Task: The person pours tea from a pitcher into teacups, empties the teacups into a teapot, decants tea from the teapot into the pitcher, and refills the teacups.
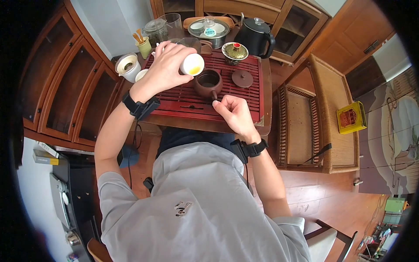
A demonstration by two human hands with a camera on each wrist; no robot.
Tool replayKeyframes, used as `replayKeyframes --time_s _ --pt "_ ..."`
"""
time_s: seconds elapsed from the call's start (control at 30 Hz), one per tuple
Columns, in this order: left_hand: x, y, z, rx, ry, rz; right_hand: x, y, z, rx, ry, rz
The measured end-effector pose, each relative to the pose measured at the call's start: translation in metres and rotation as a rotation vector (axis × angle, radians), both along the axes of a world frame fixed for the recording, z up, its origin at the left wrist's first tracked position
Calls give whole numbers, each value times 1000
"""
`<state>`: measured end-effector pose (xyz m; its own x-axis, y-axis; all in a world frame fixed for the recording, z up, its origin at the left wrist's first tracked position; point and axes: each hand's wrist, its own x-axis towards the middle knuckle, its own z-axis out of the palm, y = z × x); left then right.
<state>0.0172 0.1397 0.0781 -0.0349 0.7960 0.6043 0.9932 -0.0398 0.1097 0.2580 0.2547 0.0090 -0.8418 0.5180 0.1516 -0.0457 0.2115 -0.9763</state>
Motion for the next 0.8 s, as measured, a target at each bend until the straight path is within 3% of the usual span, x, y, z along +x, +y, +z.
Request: replayKeyframes --time_s 0.23,0.33,0.47,0.7,0.8 --pt "23 10 11 -4 247 -90 -1 1 -4 -21 26 4" --pt "39 10 17 -6 609 4 -1 1 -6 -13 33 -10" --pt "44 13 8 45 739 -16 -1 1 -5 -8 30 -11" --pt "39 10 7 55 670 -42 -1 1 -6 -6 39 -13" --pt "27 8 8 54 301 -69 -1 1 -4 -10 31 -11"
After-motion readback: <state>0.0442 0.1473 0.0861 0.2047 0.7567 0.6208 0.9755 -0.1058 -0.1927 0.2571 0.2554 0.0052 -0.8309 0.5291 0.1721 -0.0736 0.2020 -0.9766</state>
